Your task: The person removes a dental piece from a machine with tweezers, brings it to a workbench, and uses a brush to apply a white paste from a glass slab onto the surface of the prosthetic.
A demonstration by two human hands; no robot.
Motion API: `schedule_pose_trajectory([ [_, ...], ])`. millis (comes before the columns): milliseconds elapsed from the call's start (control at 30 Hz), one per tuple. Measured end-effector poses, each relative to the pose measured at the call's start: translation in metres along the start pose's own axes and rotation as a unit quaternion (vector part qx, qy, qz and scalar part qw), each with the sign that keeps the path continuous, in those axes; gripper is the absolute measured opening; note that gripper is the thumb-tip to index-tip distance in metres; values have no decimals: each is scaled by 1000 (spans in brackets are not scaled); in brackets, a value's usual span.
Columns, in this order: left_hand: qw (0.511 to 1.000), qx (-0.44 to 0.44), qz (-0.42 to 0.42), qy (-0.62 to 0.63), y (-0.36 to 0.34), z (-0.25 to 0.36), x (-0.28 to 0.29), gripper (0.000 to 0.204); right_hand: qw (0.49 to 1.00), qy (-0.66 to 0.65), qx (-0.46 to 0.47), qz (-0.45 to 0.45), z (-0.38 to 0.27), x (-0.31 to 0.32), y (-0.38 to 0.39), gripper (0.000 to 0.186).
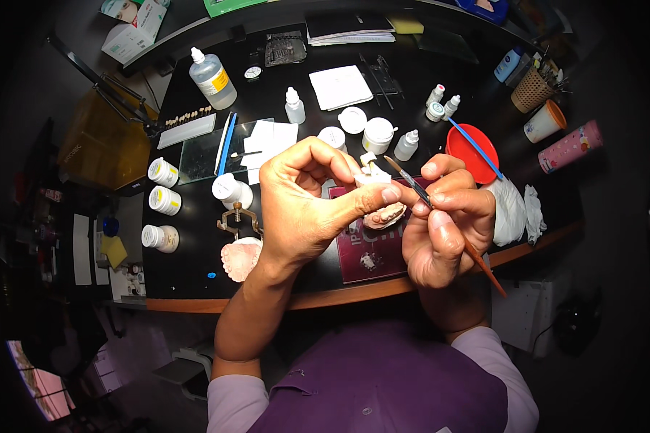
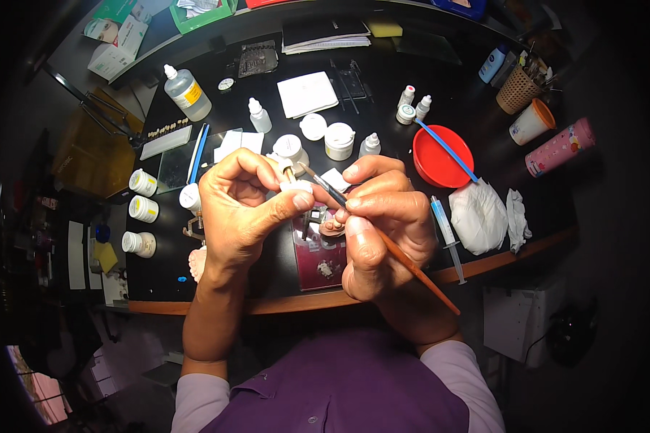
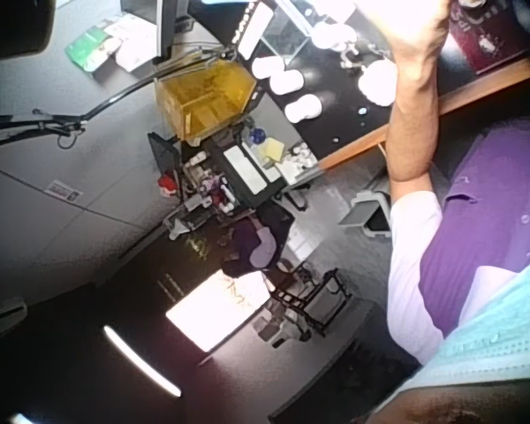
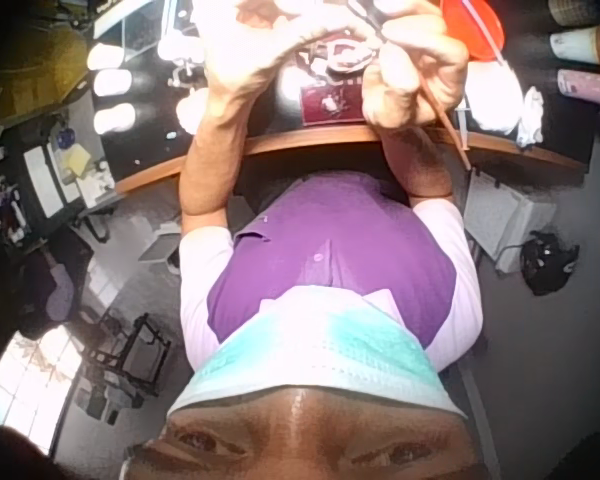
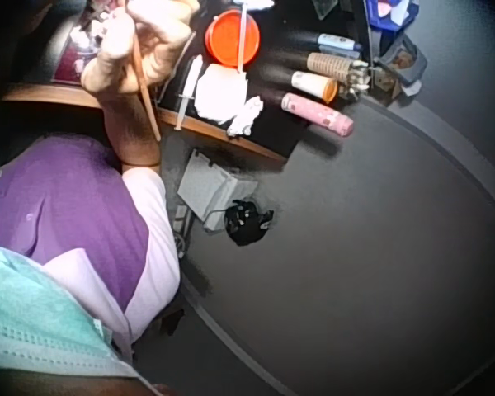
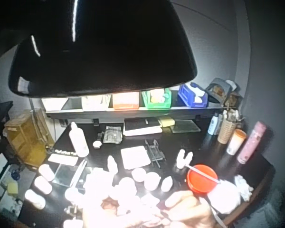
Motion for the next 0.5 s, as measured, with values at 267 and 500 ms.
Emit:
schedule_pose_trajectory([
  [267, 1000, -3, 3, 1, 1, -1, 0, 36, 999, 30, 4, -28, -2, -1, 0, 21],
  [500, 1000, 11, 4, -8, 1, -3, 1, 37, 999, 0, 37, -32, -1, 0, -3, 20],
])
Point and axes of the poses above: each hand's wrist, its own y-axis away from the middle knuckle, its own x-axis out of the back of the hand, z = x × y, the point moved 8 cm from there along -y, towards the middle knuckle, and after that the axes turned 9 degrees about -z, right-handed, at the moved point
